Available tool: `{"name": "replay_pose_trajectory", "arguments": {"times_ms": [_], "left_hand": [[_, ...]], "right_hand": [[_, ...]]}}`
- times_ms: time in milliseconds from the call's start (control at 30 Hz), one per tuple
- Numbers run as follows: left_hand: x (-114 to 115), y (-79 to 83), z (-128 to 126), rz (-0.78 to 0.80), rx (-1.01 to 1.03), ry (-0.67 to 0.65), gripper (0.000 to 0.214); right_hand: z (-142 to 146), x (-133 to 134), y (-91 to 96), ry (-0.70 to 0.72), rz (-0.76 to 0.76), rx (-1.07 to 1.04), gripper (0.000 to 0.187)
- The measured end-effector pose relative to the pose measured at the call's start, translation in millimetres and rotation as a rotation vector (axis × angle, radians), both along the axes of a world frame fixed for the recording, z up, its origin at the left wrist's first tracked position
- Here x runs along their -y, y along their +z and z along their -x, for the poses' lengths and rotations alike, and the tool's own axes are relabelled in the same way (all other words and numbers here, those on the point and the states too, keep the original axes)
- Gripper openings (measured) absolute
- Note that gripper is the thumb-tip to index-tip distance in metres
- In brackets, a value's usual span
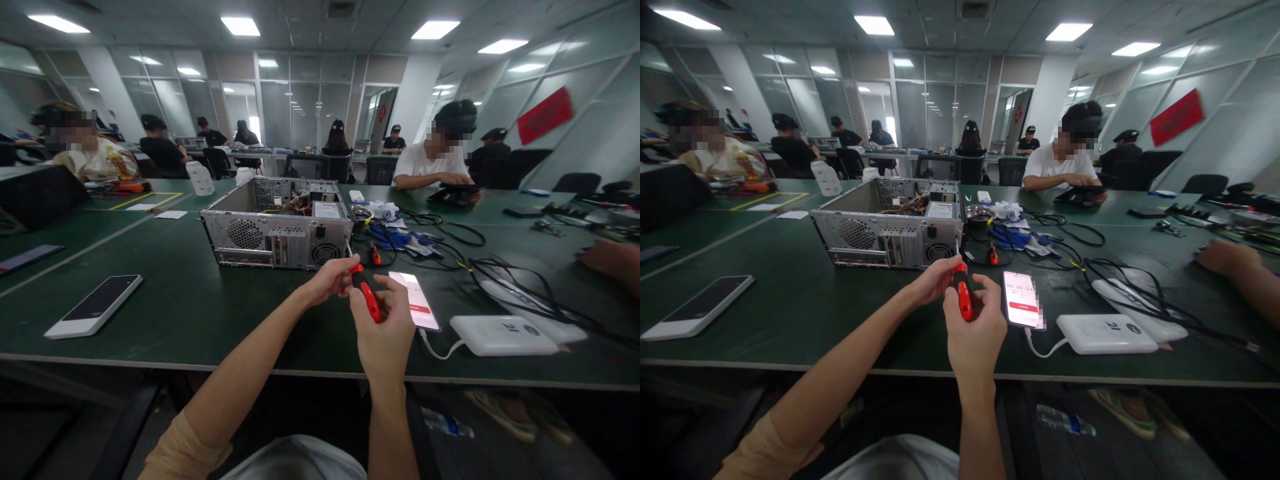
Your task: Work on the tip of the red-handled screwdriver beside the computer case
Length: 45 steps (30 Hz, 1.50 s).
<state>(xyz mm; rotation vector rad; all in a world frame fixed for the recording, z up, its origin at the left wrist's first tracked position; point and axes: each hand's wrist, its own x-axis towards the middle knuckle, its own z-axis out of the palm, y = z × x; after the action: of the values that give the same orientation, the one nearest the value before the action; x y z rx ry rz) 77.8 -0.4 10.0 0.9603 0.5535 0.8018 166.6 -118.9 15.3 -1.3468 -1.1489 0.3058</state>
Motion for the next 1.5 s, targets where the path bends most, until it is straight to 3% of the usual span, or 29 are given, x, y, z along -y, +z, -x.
{"name": "replay_pose_trajectory", "arguments": {"times_ms": [167, 467, 567, 733, 933, 1233, 1433, 1500], "left_hand": [[3, -0.7, -3, -0.056, -0.009, -0.033, 0.055], [0, -2.9, -1, -0.148, 0.007, -0.064, 0.051], [-2, -3.9, -2, -0.150, 0.042, -0.064, 0.050], [0, -3.3, -2, -0.169, 0.042, -0.071, 0.048], [4, -0.1, 0, -0.146, 0.035, -0.065, 0.050], [5, -1.4, -4, -0.114, 0.024, 0.022, 0.048], [0, -4.5, -2, -0.143, 0.019, -0.029, 0.048], [-1, -4.3, 0, -0.143, 0.044, -0.049, 0.046]], "right_hand": [[-1, -1, 2.5, 0.011, -0.089, 0.157, 0.033], [-7, 1, 1.3, 0.024, -0.117, 0.281, 0.037], [-10, 4, 2.9, 0.026, -0.016, 0.221, 0.054], [-12, 6, 0.6, 0.187, 0.196, -0.023, 0.042], [-7, 3, -4.0, 0.071, 0.113, -0.022, 0.033], [-3, 0, -4.8, 0.010, -0.148, 0.314, 0.024], [-3, -2, -8.5, -0.025, -0.146, 0.352, 0.030], [-4, 0, -8.5, 0.015, -0.104, 0.318, 0.046]]}}
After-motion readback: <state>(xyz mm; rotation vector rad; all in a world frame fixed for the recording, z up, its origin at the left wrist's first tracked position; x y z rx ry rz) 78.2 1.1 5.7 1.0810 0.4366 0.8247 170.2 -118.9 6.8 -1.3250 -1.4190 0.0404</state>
